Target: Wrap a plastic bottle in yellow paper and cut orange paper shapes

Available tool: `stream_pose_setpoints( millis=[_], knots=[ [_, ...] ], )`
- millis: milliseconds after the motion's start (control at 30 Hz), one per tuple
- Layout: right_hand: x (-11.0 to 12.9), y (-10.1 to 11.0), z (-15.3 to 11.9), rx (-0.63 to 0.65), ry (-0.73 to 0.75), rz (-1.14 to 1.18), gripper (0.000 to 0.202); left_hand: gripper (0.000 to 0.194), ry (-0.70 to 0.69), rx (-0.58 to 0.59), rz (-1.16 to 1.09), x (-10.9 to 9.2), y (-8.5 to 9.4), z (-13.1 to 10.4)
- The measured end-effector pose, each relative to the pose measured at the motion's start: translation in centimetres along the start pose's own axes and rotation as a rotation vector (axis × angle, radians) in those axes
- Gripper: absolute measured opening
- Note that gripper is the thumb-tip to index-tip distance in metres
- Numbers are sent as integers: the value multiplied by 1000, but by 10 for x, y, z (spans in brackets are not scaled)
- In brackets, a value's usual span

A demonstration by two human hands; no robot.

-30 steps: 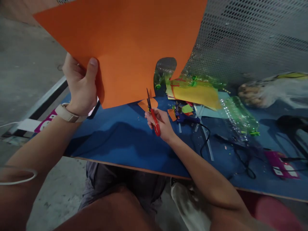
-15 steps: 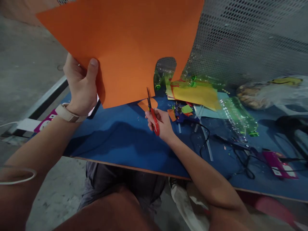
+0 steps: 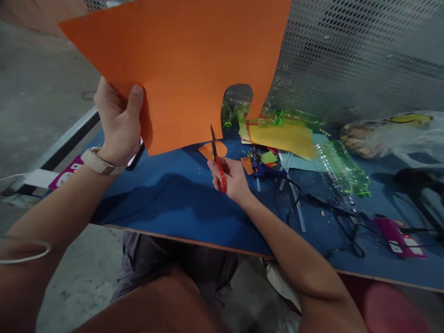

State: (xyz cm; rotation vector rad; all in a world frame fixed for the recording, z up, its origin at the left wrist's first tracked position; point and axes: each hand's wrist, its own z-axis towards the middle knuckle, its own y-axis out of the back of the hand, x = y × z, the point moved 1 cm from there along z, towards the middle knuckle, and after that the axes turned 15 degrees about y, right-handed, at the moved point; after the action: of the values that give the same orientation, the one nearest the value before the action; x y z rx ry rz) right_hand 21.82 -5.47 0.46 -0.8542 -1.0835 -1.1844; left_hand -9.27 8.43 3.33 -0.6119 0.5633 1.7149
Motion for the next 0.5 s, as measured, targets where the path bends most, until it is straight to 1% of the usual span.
stream_pose_setpoints(
  millis=[100,233,400,500],
  knots=[
    [-4,2,0,9,-7,-1,70,60,27,-13,4,-4,1,-1],
    [-1,1,1,-5,-25,27,72,68,64,18,-28,-7,0,-2],
    [9,-2,0,13,-27,70,72,56,93,12,-28,-17,-8,-8],
    [10,-3,-1,2,-18,81,71,53,118,3,-26,-25,-12,-13]
  ],
)
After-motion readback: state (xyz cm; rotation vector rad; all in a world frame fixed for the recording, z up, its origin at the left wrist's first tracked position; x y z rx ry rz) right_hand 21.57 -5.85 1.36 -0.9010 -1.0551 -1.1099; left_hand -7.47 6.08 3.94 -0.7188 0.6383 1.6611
